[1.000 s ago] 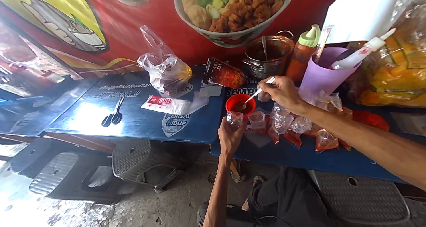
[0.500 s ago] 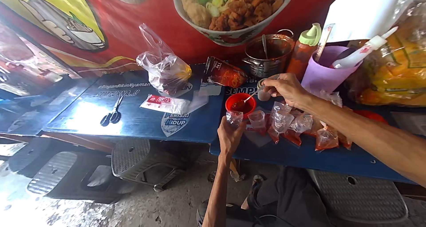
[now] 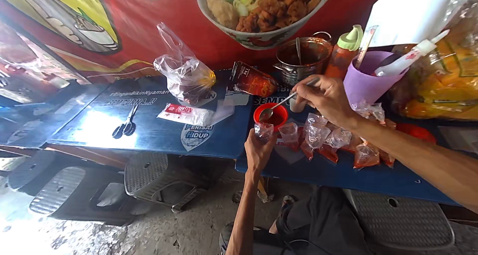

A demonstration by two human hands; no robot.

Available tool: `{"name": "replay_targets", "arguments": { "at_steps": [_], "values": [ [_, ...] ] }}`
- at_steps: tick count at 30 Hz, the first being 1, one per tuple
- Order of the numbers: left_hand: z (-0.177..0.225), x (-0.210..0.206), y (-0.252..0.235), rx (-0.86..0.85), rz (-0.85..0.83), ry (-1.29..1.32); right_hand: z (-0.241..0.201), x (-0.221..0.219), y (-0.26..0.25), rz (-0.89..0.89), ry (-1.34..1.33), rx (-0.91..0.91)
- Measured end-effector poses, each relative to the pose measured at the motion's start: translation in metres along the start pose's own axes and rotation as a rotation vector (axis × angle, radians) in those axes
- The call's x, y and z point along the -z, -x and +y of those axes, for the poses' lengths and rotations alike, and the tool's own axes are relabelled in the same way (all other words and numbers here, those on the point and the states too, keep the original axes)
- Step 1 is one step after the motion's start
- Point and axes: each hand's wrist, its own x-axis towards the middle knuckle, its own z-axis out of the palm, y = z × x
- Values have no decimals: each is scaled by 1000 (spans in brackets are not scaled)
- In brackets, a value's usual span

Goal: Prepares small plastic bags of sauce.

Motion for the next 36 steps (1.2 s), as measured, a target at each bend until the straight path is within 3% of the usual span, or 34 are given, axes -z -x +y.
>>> {"name": "replay_targets", "arguments": {
  "at_steps": [2,6,11,19,29,31,34,36],
  "values": [
    [0,0,0,1,2,-2,9,0,-4,66,69,-133],
    [0,-1,-1,2,2,-1,26,-4,-4,35,179,-355],
    [0,0,-1,15,-4,-4,36,-12,-4,51,66,-534],
    [-2,-1,-1,7,-2,24,23,-1,-14,140,-82,-640],
    [-2,-1,-2,16,-6,11,-8,2,-12,89,-99,-528],
    [-3,-1,-2,8,-2,5,-10,-1,-4,-3,-67,-393],
    [-3,-2,-2,5,-7,1,-3,0,7,-159,-9,11],
    [-2,-1,-2,9,-7,11,-2,1,7,-159,-33,137]
  ]
}}
